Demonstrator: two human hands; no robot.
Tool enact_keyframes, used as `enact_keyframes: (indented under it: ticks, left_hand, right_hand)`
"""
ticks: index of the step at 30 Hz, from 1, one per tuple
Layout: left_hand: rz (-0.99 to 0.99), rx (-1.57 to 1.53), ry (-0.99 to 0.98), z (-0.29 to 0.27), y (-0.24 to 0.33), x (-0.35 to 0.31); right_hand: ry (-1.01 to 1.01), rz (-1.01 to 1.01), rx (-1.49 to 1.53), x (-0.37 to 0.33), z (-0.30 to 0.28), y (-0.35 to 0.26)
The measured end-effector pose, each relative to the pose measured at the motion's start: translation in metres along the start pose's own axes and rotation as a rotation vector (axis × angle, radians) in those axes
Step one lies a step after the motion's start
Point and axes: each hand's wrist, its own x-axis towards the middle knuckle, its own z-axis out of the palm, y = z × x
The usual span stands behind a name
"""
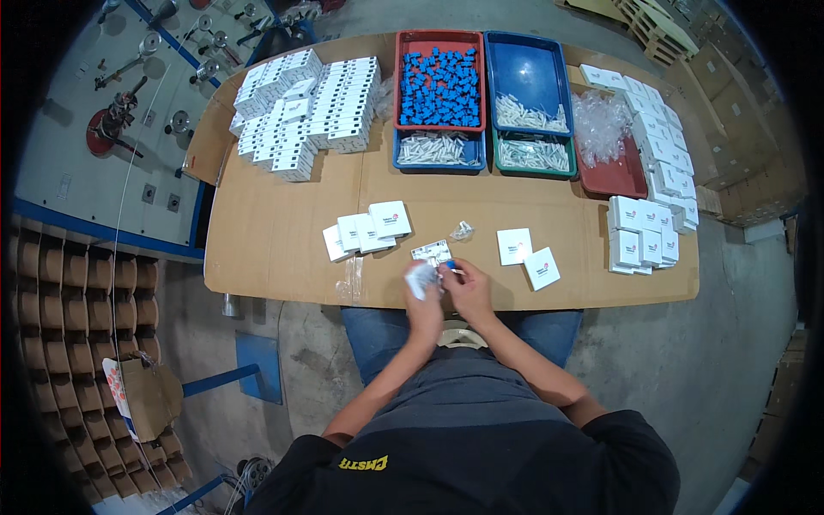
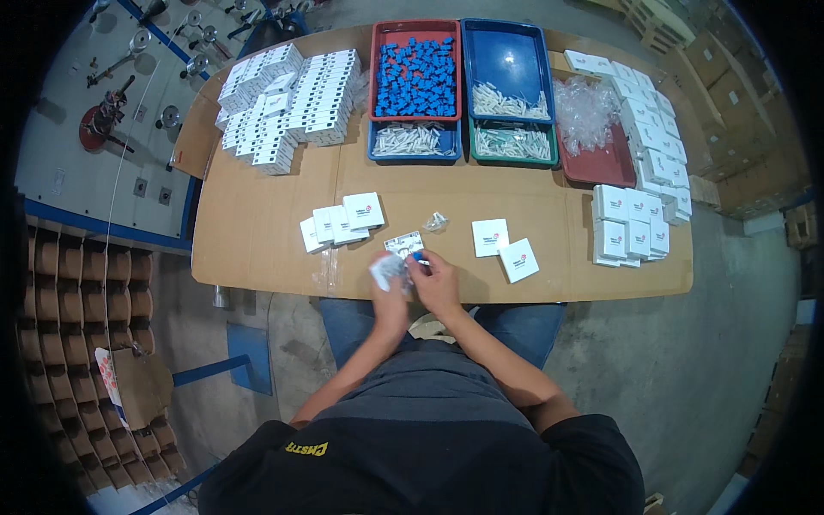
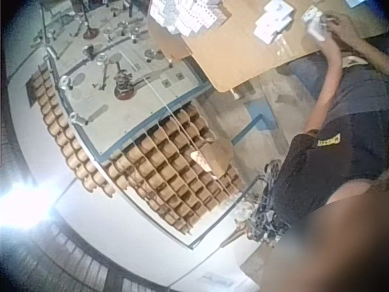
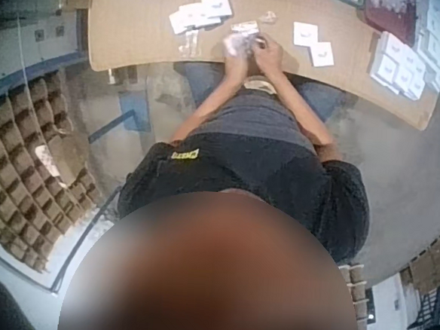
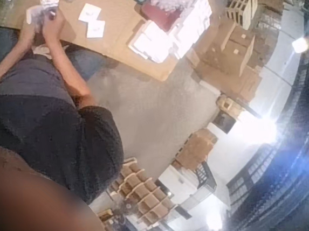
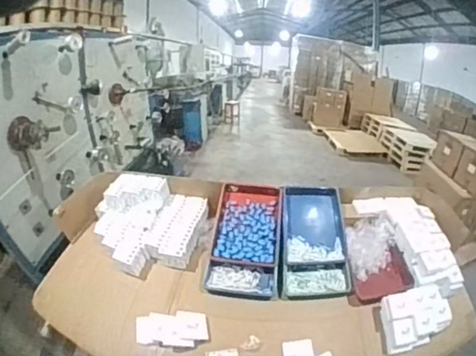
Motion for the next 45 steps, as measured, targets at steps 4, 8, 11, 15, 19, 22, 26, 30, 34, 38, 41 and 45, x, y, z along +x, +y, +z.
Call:
enact_keyframes:
  ticks: [4, 8, 11, 15, 19, 22, 26, 30, 34, 38, 41, 45]
  left_hand:
    - [-0.092, -0.242, 0.07, -0.045, 0.011, 0.029]
    - [-0.118, -0.337, -0.12, -0.026, 0.004, 0.012]
    - [-0.328, -0.396, -0.224, -0.016, 0.016, 0.021]
    - [-0.407, -0.516, -0.201, -0.019, 0.021, 0.025]
    - [-0.42, -0.537, -0.221, -0.016, 0.011, 0.024]
    - [-0.413, -0.577, -0.217, -0.016, -0.009, 0.026]
    - [-0.451, -0.616, -0.242, -0.013, -0.02, 0.026]
    - [-0.419, -0.562, -0.187, -0.006, -0.009, 0.028]
    - [-0.358, -0.541, 0.007, -0.022, -0.004, 0.04]
    - [-0.255, -0.071, 0.21, -0.059, -0.023, 0.06]
    - [-0.219, 0.163, 0.353, -0.078, -0.039, 0.071]
    - [-0.032, 0.195, 0.51, -0.074, -0.07, 0.073]
  right_hand:
    - [0.127, -0.089, -0.013, 0.006, -0.042, -0.01]
    - [-0.356, 0.42, -0.669, 0.062, -0.074, -0.04]
    - [-0.222, 0.079, -0.442, 0.137, -0.079, -0.025]
    - [-0.134, -0.067, -0.183, 0.152, -0.031, -0.128]
    - [-0.464, -0.276, -0.531, 0.109, -0.033, -0.072]
    - [-0.563, -0.174, -0.615, 0.045, -0.024, -0.044]
    - [-0.364, -0.106, -0.511, 0.009, -0.017, -0.033]
    - [-0.217, -0.079, -0.433, 0.02, -0.034, -0.02]
    - [-0.038, -0.029, -0.402, 0.049, -0.061, -0.01]
    - [0.017, -0.185, -0.579, 0.072, -0.053, -0.022]
    - [-0.081, -0.13, -0.632, 0.091, 0.003, -0.029]
    - [-0.047, -0.117, -0.855, 0.122, 0.09, -0.037]
